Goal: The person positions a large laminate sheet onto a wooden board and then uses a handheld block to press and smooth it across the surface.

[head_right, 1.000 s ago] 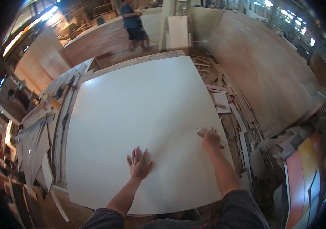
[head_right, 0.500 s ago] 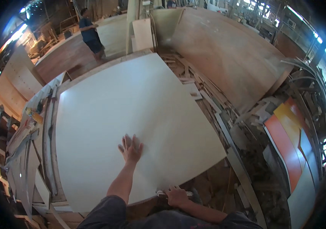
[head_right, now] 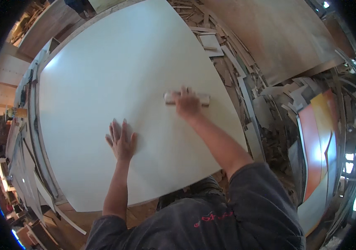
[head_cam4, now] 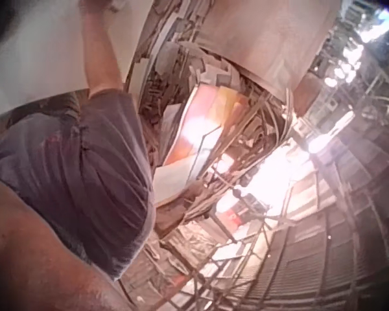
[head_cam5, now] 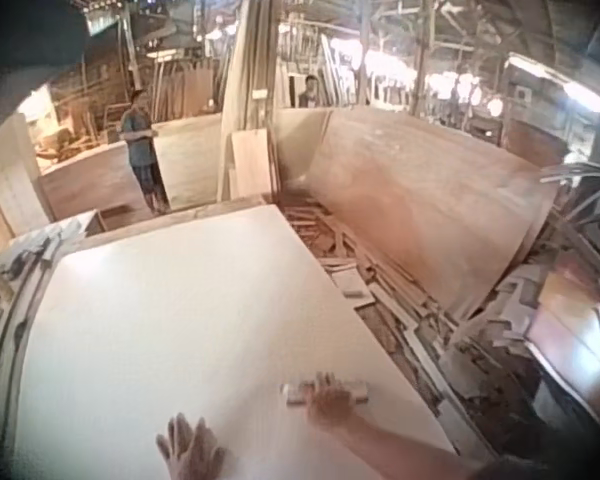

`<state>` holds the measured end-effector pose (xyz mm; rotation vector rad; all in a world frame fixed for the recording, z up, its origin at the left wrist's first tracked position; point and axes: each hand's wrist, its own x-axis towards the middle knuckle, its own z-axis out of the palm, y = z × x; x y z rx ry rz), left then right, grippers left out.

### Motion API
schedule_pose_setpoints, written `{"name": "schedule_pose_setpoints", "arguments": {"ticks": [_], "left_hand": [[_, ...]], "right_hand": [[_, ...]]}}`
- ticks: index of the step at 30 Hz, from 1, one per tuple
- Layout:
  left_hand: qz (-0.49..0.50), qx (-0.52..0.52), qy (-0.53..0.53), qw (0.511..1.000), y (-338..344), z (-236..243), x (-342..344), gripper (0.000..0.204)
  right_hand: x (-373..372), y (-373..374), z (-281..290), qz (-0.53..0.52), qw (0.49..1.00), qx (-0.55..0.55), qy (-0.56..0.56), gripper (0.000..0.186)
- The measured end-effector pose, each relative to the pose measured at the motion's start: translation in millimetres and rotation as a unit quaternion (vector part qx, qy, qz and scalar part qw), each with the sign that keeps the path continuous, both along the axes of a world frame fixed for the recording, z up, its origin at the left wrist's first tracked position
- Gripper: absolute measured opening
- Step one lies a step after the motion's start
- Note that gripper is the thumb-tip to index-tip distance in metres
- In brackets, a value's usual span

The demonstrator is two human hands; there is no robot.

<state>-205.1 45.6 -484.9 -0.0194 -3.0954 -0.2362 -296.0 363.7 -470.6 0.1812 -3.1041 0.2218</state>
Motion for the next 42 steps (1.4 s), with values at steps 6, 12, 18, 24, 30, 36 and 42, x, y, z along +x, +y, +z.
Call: {"name": "schedule_pose_setpoints", "arguments": {"ticks": [6, 12, 18, 24, 30, 36, 42], "left_hand": [[0.027, -0.014, -0.021, 0.999, 5, -5, -6, 0.069], [-0.006, 0.034, -0.005, 0.999, 12, -1, -22, 0.073], [0.007, 0.025, 0.006, 1.0, 4, -9, -2, 0.066], [0.006, 0.035, -0.027, 0.999, 7, 4, -5, 0.064], [-0.007, 0.038, 0.003, 0.999, -16, -11, -2, 0.062], [-0.018, -0.005, 0.069, 0.997, -18, -37, 1, 0.06], [-0.017, 0.017, 0.025, 0.999, 5, -12, 8, 0.06]], "right_hand": [[-229, 75, -13, -0.032, 0.997, 0.062, 0.013, 0.038], [-376, 151, -2, -0.049, 0.989, 0.138, -0.011, 0.04], [-170, 11, 37, -0.032, 0.996, 0.016, -0.083, 0.049], [69, -65, -8, 0.117, 0.991, 0.069, -0.013, 0.032], [302, -130, 32, 0.185, 0.979, -0.053, -0.065, 0.023], [382, -112, 58, 0.104, 0.969, -0.146, -0.171, 0.027], [303, -99, 37, 0.081, 0.997, 0.002, 0.0, 0.032]]}}
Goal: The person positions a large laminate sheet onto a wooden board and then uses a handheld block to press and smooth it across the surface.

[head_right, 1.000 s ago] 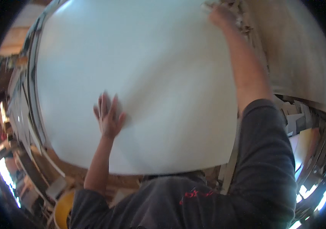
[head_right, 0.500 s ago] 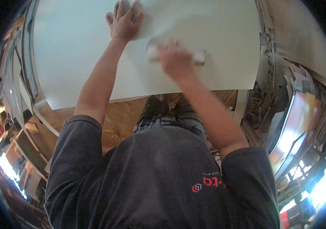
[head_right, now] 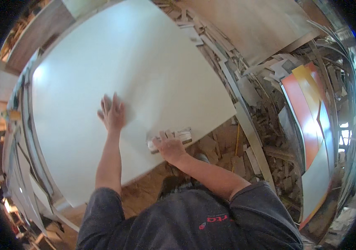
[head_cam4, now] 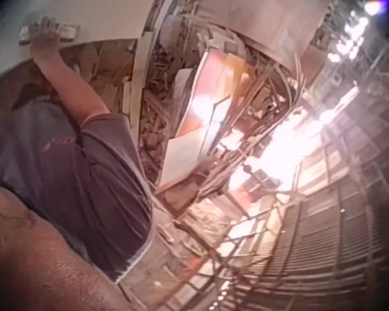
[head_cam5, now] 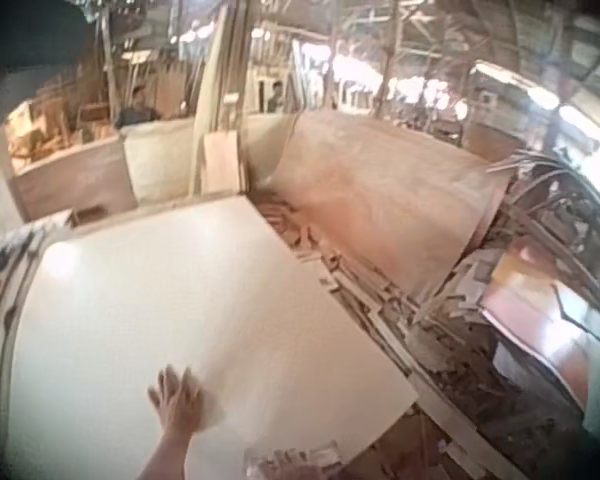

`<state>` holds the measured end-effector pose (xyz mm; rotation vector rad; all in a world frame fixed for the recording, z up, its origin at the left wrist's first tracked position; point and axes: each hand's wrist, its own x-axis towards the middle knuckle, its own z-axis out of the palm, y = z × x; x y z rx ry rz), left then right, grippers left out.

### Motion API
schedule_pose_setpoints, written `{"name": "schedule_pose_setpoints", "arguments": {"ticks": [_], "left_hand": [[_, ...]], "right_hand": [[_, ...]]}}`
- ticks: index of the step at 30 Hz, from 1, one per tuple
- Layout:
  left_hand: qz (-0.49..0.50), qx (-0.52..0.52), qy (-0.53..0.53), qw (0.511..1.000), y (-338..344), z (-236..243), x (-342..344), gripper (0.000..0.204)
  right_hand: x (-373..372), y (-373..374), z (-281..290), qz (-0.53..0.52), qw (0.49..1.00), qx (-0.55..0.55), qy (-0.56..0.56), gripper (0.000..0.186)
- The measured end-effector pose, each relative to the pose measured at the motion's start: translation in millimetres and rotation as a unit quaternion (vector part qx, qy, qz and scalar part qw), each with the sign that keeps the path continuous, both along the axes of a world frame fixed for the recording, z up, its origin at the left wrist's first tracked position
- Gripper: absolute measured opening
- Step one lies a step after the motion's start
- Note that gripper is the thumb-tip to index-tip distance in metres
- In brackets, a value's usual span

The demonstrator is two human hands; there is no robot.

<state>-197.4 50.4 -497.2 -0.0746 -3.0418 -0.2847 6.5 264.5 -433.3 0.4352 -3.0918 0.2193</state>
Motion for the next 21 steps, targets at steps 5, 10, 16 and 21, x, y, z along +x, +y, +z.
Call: {"name": "schedule_pose_setpoints", "arguments": {"ticks": [5, 10, 16, 21], "left_hand": [[0.024, -0.017, -0.002, 1.0, -5, 11, -2, 0.059], [0.037, -0.013, -0.015, 0.999, 2, 10, -7, 0.059], [0.037, -0.001, -0.039, 0.999, -3, 17, -9, 0.061], [0.053, 0.015, -0.046, 0.997, 4, 21, -15, 0.062]], "right_hand": [[-70, 32, -26, -0.014, 0.999, -0.001, 0.047, 0.036], [-238, 95, -38, -0.128, 0.992, 0.004, 0.023, 0.038], [-430, 157, -13, -0.14, 0.989, 0.044, 0.007, 0.03], [-554, 209, -24, -0.198, 0.977, 0.077, 0.02, 0.038]]}}
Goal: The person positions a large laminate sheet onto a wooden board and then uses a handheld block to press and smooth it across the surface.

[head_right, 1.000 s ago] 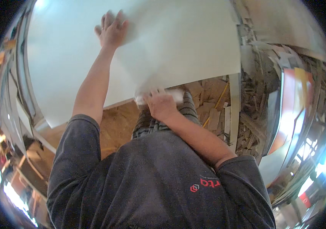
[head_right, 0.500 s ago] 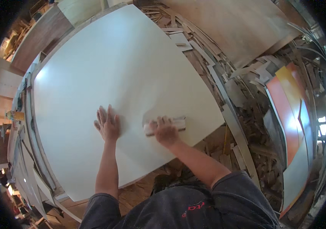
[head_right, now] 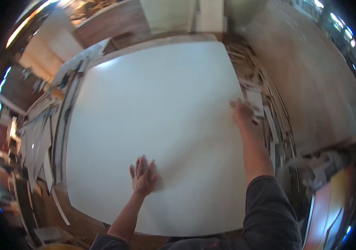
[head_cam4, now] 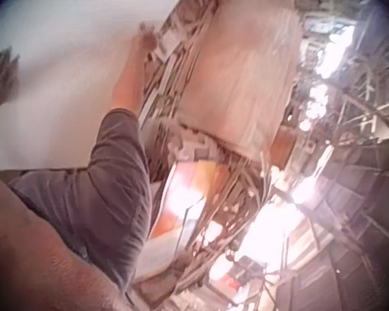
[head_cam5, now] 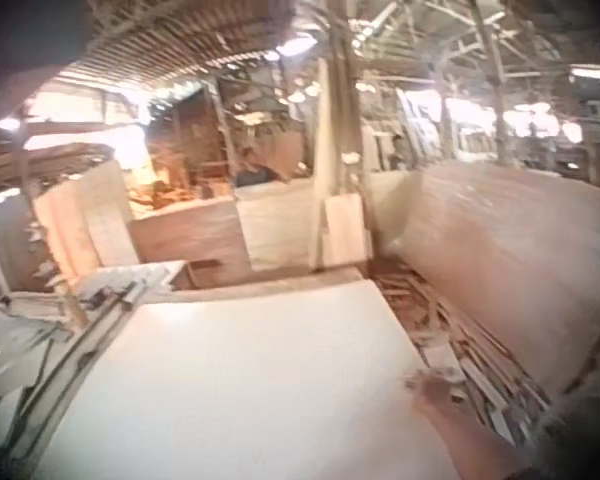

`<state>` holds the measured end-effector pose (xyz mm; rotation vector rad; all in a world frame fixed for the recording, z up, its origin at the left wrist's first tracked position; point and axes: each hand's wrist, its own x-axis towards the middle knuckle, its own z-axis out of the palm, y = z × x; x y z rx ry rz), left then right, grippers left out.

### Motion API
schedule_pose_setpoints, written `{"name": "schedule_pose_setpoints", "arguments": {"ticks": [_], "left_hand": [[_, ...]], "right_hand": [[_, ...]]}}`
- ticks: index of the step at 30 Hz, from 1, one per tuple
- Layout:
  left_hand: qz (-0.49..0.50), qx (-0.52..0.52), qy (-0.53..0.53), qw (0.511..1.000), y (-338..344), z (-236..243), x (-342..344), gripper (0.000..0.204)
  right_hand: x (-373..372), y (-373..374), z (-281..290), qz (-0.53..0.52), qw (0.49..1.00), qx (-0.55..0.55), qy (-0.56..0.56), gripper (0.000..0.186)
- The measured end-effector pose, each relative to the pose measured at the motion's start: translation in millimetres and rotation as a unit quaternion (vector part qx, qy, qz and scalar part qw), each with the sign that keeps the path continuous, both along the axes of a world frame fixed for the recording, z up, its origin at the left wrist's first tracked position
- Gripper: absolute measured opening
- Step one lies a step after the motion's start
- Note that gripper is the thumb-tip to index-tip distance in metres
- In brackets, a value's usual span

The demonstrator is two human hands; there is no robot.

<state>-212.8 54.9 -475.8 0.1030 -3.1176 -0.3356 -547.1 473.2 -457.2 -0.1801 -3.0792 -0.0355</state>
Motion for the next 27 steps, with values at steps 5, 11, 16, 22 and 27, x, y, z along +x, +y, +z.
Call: {"name": "schedule_pose_setpoints", "arguments": {"ticks": [5, 11, 16, 22, 27], "left_hand": [[0.006, 0.023, -0.002, 1.0, -14, 17, 16, 0.065], [-0.025, 0.079, 0.017, 0.996, -9, -6, 7, 0.057], [-0.009, 0.149, 0.059, 0.987, -25, -26, 9, 0.052], [-0.022, 0.162, 0.035, 0.986, -34, -28, 10, 0.052], [-0.055, 0.06, -0.005, 0.997, -26, -14, 16, 0.064]], "right_hand": [[-15, -47, 15, -0.028, 0.996, -0.06, -0.052, 0.043], [90, -122, 5, 0.153, 0.986, -0.054, -0.043, 0.038], [289, -205, 8, 0.25, 0.956, -0.097, -0.118, 0.026], [535, -212, 42, 0.32, 0.916, -0.144, -0.193, 0.031], [661, -117, 72, 0.153, 0.911, -0.197, -0.328, 0.035]]}}
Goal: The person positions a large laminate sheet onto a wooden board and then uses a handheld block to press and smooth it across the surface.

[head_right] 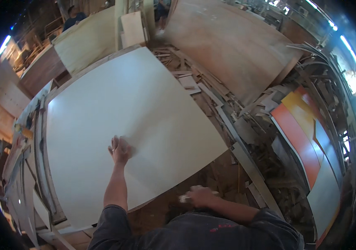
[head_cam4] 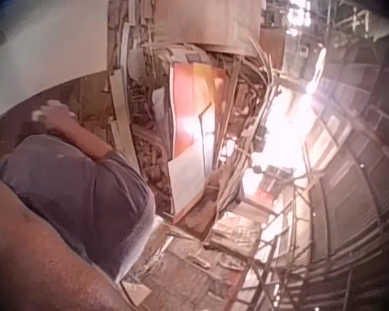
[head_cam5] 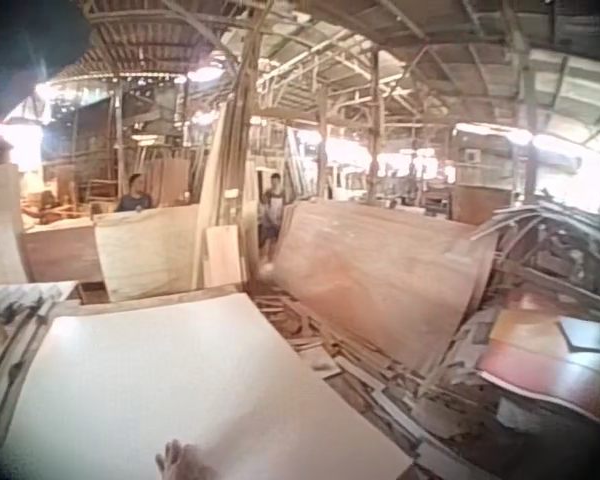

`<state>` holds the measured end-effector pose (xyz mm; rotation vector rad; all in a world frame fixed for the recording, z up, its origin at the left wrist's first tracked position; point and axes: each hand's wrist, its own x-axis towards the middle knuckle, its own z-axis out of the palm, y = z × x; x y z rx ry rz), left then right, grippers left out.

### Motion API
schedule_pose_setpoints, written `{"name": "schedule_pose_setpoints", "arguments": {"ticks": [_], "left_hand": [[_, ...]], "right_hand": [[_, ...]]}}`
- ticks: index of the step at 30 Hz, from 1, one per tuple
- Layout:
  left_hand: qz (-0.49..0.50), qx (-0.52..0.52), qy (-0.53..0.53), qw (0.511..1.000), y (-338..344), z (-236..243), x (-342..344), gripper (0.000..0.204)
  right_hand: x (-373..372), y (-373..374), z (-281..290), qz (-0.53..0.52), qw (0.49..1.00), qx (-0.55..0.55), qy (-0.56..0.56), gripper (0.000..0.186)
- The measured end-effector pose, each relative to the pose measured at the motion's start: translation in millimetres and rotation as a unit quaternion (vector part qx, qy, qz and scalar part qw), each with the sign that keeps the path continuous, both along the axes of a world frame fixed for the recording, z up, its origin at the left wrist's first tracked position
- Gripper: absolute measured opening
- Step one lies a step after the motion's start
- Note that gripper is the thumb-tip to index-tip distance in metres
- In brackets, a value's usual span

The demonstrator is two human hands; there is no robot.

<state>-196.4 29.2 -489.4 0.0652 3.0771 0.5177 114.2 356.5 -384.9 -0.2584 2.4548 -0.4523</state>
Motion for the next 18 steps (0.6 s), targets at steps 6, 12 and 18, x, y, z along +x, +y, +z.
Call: {"name": "schedule_pose_setpoints", "arguments": {"ticks": [6, 12, 18], "left_hand": [[0.039, -0.005, -0.009, 0.999, 31, 4, 6, 0.072], [0.068, -0.034, -0.008, 0.997, 208, -3, 39, 0.079], [0.176, -0.061, 0.01, 0.982, 291, 6, 53, 0.088]], "right_hand": [[137, 203, -20, -0.407, 0.902, 0.139, 0.034, 0.048], [313, 357, -136, -0.304, 0.936, 0.138, -0.113, 0.058], [245, 414, -159, -0.448, 0.867, -0.017, -0.22, 0.055]]}}
